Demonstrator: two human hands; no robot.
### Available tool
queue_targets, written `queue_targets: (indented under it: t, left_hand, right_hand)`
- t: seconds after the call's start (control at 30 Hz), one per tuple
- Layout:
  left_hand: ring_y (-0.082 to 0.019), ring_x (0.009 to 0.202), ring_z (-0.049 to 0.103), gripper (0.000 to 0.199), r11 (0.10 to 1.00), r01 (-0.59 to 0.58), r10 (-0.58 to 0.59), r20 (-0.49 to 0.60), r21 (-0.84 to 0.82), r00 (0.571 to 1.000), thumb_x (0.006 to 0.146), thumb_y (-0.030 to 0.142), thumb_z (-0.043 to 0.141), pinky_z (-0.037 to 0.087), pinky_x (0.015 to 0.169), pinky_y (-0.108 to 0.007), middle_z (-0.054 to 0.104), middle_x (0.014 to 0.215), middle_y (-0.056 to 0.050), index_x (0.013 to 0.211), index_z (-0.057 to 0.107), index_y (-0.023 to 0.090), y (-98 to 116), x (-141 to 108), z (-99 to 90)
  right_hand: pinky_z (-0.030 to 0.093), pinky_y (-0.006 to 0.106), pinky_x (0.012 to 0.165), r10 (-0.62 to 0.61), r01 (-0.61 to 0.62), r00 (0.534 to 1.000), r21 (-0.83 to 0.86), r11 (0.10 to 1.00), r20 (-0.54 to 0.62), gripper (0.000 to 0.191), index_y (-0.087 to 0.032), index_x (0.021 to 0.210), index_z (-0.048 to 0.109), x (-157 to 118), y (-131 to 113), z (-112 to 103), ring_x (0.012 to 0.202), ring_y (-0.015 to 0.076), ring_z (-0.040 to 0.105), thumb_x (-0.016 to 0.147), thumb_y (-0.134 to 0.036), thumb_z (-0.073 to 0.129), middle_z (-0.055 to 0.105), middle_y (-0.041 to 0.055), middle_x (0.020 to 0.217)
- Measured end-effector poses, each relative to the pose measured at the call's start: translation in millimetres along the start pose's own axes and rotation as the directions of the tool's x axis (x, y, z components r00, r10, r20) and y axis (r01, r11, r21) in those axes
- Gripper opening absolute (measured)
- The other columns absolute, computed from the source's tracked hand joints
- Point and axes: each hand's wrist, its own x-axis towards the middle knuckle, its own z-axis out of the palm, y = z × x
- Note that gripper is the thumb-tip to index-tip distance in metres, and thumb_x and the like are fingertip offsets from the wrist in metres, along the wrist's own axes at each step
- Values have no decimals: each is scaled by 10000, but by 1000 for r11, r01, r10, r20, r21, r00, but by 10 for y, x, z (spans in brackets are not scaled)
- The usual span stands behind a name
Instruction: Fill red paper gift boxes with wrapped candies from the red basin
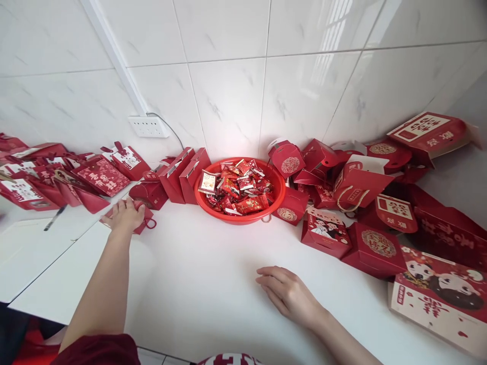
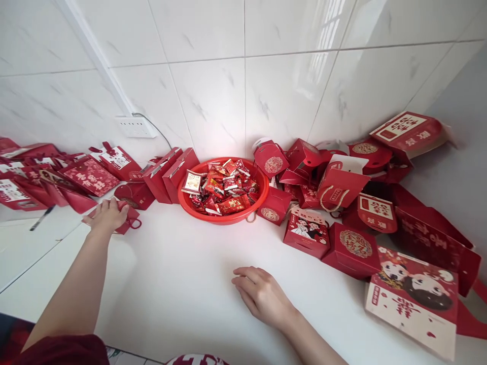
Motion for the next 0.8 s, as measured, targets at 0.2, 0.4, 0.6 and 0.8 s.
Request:
queue_targets:
  t: [0.2, 0.4, 0.6, 0.8]
  left_hand:
    - [-420, 1505, 105, 790, 1000, -16, 16, 0, -3, 1000, 994, 571, 304, 45, 1087, -774, 138, 1646, -227, 1570, 149, 53, -41, 95, 37]
    - [-391, 1499, 124, 808, 997, -72, 72, 10, 12, 997, 986, 564, 328, 52, 1114, -730, 152, 1646, -215, 1566, 136, 34, -36, 141, 87]
    - [-449, 1418, 223, 927, 998, -39, 38, 15, 48, 999, 927, 666, 367, 214, 1081, -668, 267, 1592, -268, 1525, 219, -26, 5, 294, -8]
    - [-466, 1376, 285, 1068, 998, -18, 17, 13, 66, 1000, 785, 785, 502, 194, 1051, -715, 368, 1517, -307, 1449, 340, -36, -16, 456, -103]
  right_hand:
    - [578, 353, 852, 41, -42, 999, 33, 999, 14, 251, -218, 1146, 636, 8, 41, 3, 1018, 208, 685, 985, -135, 463, 686, 102, 1178]
    - [575, 336, 869, 89, -94, 994, 63, 994, 68, 261, -228, 1130, 651, 21, 46, 13, 1027, 200, 684, 987, -146, 449, 688, 91, 1176]
    - [566, 326, 895, 135, -146, 984, 87, 986, 115, 278, -229, 1130, 658, 47, 83, 30, 1054, 198, 675, 987, -148, 434, 681, 92, 1184]
    - [557, 306, 913, 172, -186, 976, 93, 978, 136, 303, -232, 1157, 649, 54, 134, 44, 1072, 186, 664, 980, -131, 425, 676, 87, 1185]
